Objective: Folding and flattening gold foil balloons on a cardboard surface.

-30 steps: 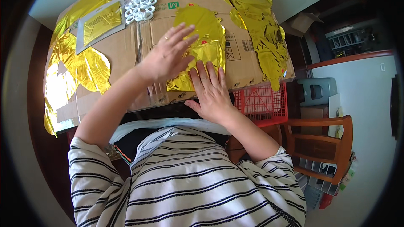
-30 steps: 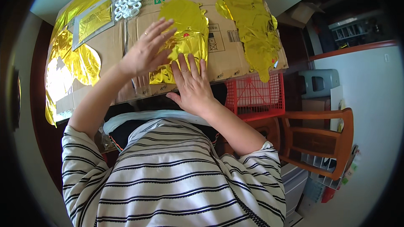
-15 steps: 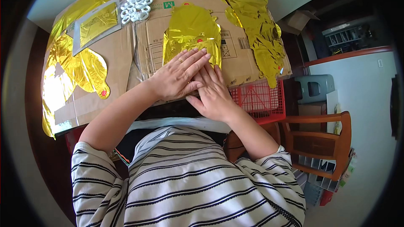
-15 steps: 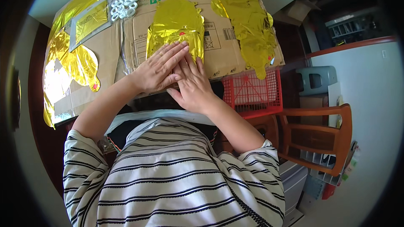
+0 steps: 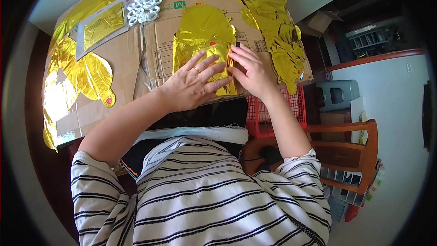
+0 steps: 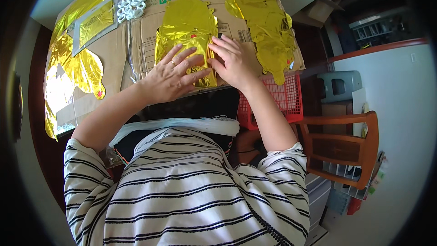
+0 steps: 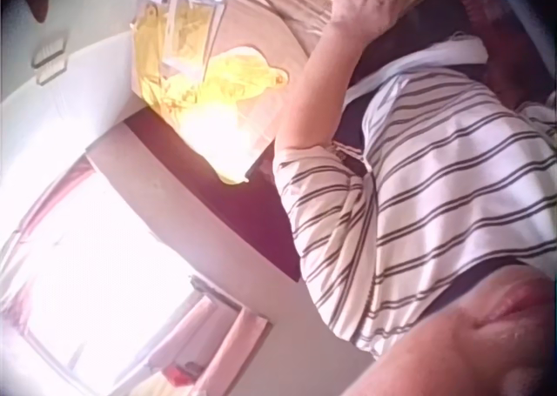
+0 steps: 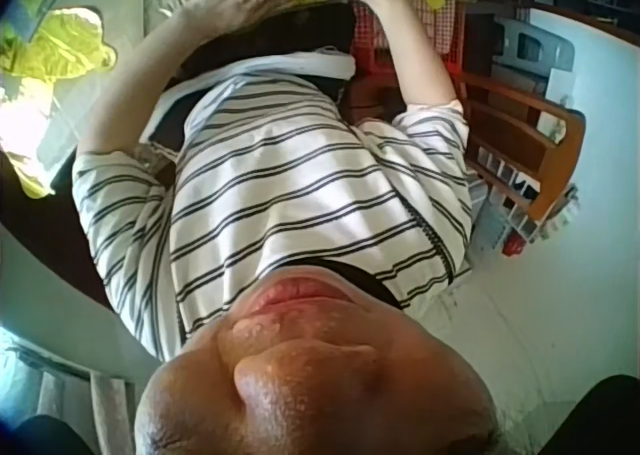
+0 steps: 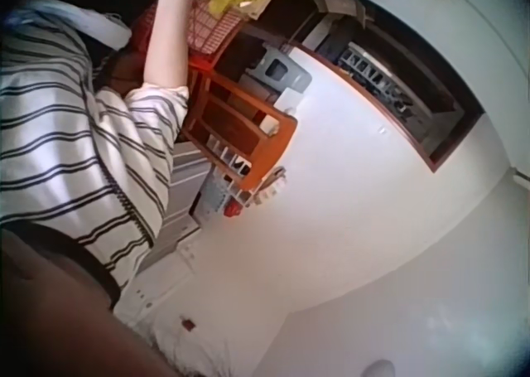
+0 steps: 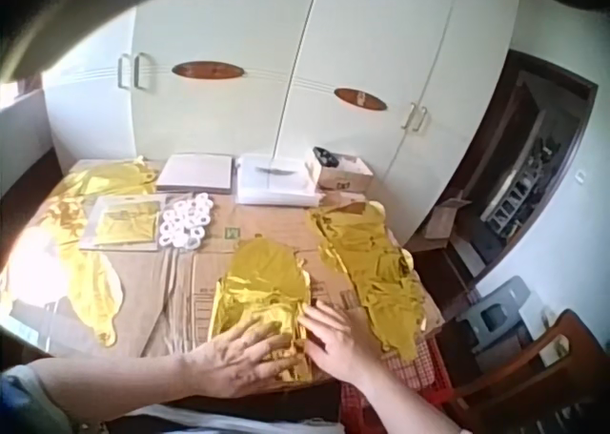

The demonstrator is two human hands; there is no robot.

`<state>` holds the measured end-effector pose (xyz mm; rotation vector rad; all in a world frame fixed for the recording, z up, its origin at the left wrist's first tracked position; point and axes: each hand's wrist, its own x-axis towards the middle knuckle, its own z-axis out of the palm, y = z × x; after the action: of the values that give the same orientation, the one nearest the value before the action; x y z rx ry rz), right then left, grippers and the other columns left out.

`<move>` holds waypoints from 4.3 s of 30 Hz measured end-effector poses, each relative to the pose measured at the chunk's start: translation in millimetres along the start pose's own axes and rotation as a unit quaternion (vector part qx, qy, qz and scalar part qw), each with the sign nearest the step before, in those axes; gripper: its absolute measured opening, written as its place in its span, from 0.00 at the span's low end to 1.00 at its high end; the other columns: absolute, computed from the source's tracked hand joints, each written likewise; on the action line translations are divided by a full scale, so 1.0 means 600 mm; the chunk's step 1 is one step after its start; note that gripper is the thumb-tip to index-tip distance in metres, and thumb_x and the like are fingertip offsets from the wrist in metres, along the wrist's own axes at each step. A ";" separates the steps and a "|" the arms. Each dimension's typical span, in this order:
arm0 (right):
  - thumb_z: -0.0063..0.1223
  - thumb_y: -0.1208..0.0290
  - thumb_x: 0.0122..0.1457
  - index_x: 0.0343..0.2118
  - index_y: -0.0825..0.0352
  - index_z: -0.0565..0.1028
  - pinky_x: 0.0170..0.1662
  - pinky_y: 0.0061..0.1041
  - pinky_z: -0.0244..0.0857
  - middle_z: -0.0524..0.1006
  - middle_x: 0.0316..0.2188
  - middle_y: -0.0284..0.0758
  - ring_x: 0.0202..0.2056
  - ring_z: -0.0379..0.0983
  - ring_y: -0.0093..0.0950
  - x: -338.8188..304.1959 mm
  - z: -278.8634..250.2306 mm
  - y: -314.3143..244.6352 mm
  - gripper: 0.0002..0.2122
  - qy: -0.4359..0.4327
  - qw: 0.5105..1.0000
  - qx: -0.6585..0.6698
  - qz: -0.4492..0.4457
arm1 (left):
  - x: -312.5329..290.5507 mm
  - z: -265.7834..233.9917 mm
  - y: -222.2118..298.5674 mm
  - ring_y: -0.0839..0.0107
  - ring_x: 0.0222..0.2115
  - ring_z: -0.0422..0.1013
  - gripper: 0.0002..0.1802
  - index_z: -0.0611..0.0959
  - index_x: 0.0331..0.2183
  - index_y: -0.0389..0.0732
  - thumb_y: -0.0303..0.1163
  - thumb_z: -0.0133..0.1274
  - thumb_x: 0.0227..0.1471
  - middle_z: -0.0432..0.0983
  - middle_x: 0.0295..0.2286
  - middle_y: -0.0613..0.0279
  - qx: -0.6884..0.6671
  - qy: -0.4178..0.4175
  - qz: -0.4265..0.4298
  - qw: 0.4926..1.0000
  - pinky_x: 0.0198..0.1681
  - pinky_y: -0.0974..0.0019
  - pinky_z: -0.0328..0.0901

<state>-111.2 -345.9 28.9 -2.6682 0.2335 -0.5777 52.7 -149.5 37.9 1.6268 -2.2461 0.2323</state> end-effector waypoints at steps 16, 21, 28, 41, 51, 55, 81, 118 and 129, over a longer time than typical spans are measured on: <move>0.55 0.71 0.61 0.51 0.66 0.78 0.66 0.40 0.55 0.72 0.58 0.42 0.62 0.64 0.42 0.029 -0.013 0.034 0.15 -0.013 0.998 -0.062 -0.027 | 0.004 0.007 -0.013 0.52 0.60 0.60 0.30 0.72 0.60 0.50 0.51 0.50 0.59 0.63 0.58 0.51 -0.127 -0.043 0.077 0.988 0.65 0.48 0.53; 0.55 0.68 0.61 0.50 0.63 0.79 0.65 0.41 0.55 0.71 0.59 0.40 0.62 0.63 0.42 0.049 -0.011 0.048 0.15 -0.015 0.993 -0.102 -0.052 | 0.003 0.012 -0.010 0.52 0.64 0.53 0.36 0.66 0.63 0.52 0.59 0.44 0.60 0.57 0.63 0.51 -0.093 -0.093 0.073 0.989 0.68 0.46 0.46; 0.55 0.63 0.62 0.51 0.57 0.79 0.66 0.45 0.53 0.70 0.60 0.41 0.62 0.63 0.43 0.063 -0.001 0.065 0.15 -0.018 0.994 -0.098 -0.050 | 0.001 0.021 -0.008 0.54 0.68 0.44 0.37 0.62 0.66 0.55 0.62 0.39 0.62 0.50 0.67 0.56 -0.076 -0.126 0.069 0.987 0.70 0.45 0.40; 0.58 0.67 0.60 0.54 0.55 0.78 0.65 0.40 0.54 0.66 0.63 0.43 0.63 0.61 0.44 0.091 0.004 0.078 0.17 0.004 0.991 -0.112 -0.066 | 0.008 0.015 -0.008 0.55 0.69 0.43 0.39 0.59 0.67 0.54 0.62 0.40 0.62 0.49 0.68 0.57 -0.069 -0.158 0.063 0.983 0.70 0.45 0.37; 0.64 0.65 0.56 0.50 0.57 0.79 0.60 0.37 0.63 0.72 0.55 0.41 0.57 0.68 0.41 0.106 -0.009 0.080 0.18 0.025 0.999 -0.031 -0.023 | 0.005 0.016 -0.007 0.55 0.69 0.43 0.40 0.57 0.67 0.53 0.62 0.40 0.61 0.49 0.68 0.57 -0.072 -0.150 0.064 0.984 0.70 0.44 0.38; 0.66 0.67 0.53 0.42 0.60 0.81 0.54 0.32 0.65 0.73 0.45 0.35 0.49 0.71 0.34 0.151 -0.036 0.077 0.13 -0.106 0.994 -0.009 0.006 | 0.006 0.017 -0.007 0.55 0.69 0.44 0.40 0.58 0.67 0.53 0.62 0.40 0.61 0.49 0.67 0.57 -0.067 -0.155 0.063 0.984 0.70 0.44 0.38; 0.70 0.66 0.46 0.29 0.67 0.83 0.36 0.30 0.69 0.82 0.28 0.36 0.31 0.78 0.28 0.286 -0.035 0.100 0.11 -0.395 0.917 0.017 0.047 | 0.008 0.019 -0.009 0.56 0.68 0.44 0.39 0.59 0.67 0.55 0.62 0.40 0.61 0.49 0.68 0.59 -0.073 -0.158 0.058 0.983 0.70 0.44 0.37; 0.59 0.62 0.59 0.49 0.61 0.79 0.64 0.49 0.51 0.68 0.60 0.42 0.58 0.64 0.42 -0.042 -0.021 -0.032 0.16 0.006 0.983 -0.169 -0.073 | 0.009 0.014 -0.007 0.54 0.68 0.46 0.41 0.58 0.68 0.55 0.63 0.40 0.60 0.50 0.67 0.58 -0.070 -0.161 0.055 0.983 0.70 0.42 0.38; 0.49 0.54 0.65 0.55 0.58 0.76 0.66 0.57 0.41 0.60 0.65 0.45 0.62 0.58 0.45 -0.034 -0.019 -0.013 0.20 -0.027 0.984 -0.176 -0.023 | 0.009 0.015 -0.007 0.55 0.68 0.45 0.40 0.57 0.68 0.55 0.62 0.40 0.61 0.49 0.67 0.58 -0.071 -0.167 0.055 0.982 0.70 0.43 0.37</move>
<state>-133.7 -337.6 34.4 -3.0335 0.2810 -0.5172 53.5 -158.9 31.2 1.5615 -2.5350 -0.1860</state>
